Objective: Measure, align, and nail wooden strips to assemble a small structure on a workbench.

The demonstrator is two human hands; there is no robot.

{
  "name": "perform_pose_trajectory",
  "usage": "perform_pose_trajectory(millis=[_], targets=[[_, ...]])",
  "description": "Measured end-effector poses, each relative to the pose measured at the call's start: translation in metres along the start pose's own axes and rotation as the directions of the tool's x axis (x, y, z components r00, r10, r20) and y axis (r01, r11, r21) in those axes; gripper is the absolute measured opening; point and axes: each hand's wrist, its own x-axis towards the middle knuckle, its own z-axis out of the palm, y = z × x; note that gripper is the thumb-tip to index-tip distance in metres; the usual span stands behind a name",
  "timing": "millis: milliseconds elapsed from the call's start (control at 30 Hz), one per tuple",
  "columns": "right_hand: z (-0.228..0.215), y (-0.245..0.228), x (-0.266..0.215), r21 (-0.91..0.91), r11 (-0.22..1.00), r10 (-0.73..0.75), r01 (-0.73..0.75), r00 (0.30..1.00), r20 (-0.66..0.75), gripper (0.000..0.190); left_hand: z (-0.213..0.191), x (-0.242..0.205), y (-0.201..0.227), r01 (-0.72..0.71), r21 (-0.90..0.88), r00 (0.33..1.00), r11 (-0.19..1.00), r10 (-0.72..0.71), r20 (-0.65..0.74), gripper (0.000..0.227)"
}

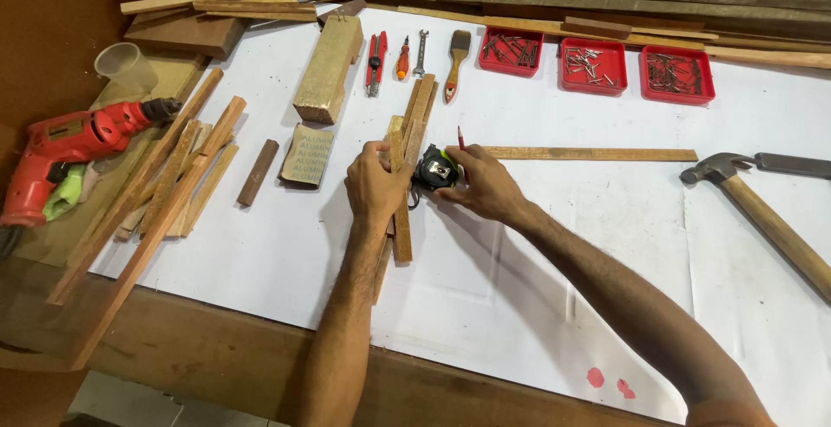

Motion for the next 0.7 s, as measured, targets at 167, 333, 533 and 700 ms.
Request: perform_pose_trajectory(millis=[167,333,533,700], targets=[[0.001,-0.014,0.004,0.013,0.998,0.053,-0.054,0.998,0.017,0.079,-0.005,0.002,0.0,-0.108,-0.069,0.992,0.992,0.104,-0.068,0.045],[-0.013,-0.002,-0.009,0.075,0.996,-0.047,0.054,0.995,-0.091,0.068,-0.003,-0.004,0.023,-0.216,-0.254,0.976,0.943,0.216,-0.03,0.044],[-0.057,0.037,-0.062,0.095,0.995,0.047,-0.036,0.993,-0.109,0.042,0.017,-0.038,0.078,-0.309,-0.347,0.927,0.886,0.362,0.099,0.031],[-0.09,0.094,-0.124,-0.107,0.979,0.155,-0.172,0.977,-0.146,0.031,0.083,-0.072,0.105,-0.098,-0.473,0.867,0.876,0.309,0.392,0.031]])
